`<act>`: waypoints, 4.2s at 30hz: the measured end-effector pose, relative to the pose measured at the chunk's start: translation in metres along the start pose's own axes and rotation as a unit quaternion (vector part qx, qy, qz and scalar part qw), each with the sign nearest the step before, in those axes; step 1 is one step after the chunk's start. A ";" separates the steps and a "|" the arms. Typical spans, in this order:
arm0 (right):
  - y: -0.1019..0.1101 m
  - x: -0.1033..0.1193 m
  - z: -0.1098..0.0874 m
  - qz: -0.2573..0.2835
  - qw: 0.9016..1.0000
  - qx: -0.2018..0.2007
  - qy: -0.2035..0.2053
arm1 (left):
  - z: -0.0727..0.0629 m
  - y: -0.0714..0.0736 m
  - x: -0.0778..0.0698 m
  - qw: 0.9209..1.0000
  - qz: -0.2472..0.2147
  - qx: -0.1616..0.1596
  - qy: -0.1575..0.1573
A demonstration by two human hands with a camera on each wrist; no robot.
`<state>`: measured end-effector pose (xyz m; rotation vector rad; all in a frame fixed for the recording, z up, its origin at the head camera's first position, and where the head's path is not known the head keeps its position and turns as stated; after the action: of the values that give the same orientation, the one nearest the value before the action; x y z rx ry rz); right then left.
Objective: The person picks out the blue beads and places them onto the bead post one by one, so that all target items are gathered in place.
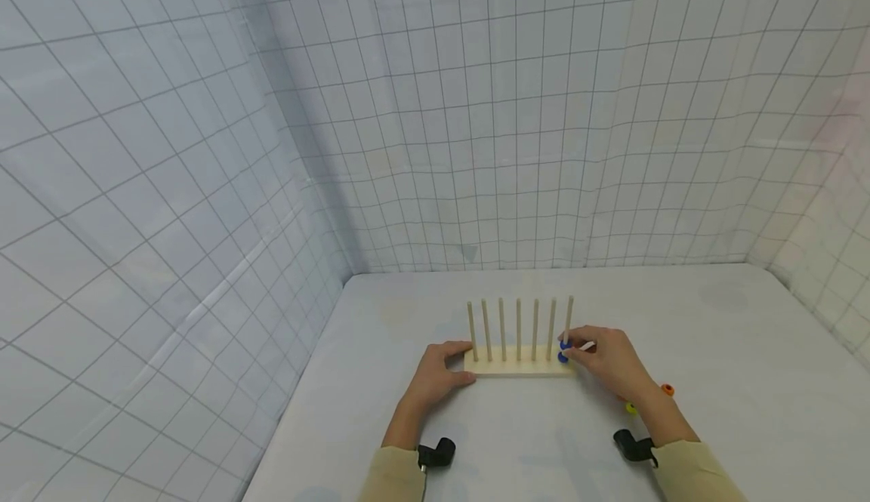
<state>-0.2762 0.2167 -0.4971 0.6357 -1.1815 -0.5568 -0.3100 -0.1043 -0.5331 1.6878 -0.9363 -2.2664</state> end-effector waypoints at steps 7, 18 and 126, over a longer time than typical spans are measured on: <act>0.000 0.000 0.000 -0.016 1.000 0.009 -0.002 | 0.000 0.000 -0.002 1.000 0.005 0.001 0.001; -0.002 -0.002 -0.001 -0.042 0.999 0.024 0.008 | -0.001 -0.001 -0.001 1.000 0.000 0.001 0.001; 0.032 -0.053 0.000 -0.085 0.989 0.072 -0.094 | -0.001 0.001 0.005 1.000 0.000 0.002 0.031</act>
<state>-0.2893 0.2760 -0.5096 0.8260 -1.3623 -0.6906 -0.3109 -0.1079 -0.5369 1.7493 -0.9271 -2.2006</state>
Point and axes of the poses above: each hand's wrist, its own z-axis towards the middle knuckle, its own y-axis out of the back of the hand, x = y × z, the point moved 4 cm from there along z, towards the middle knuckle, and after that the axes turned 2 degrees about x, right-handed, at the moved point
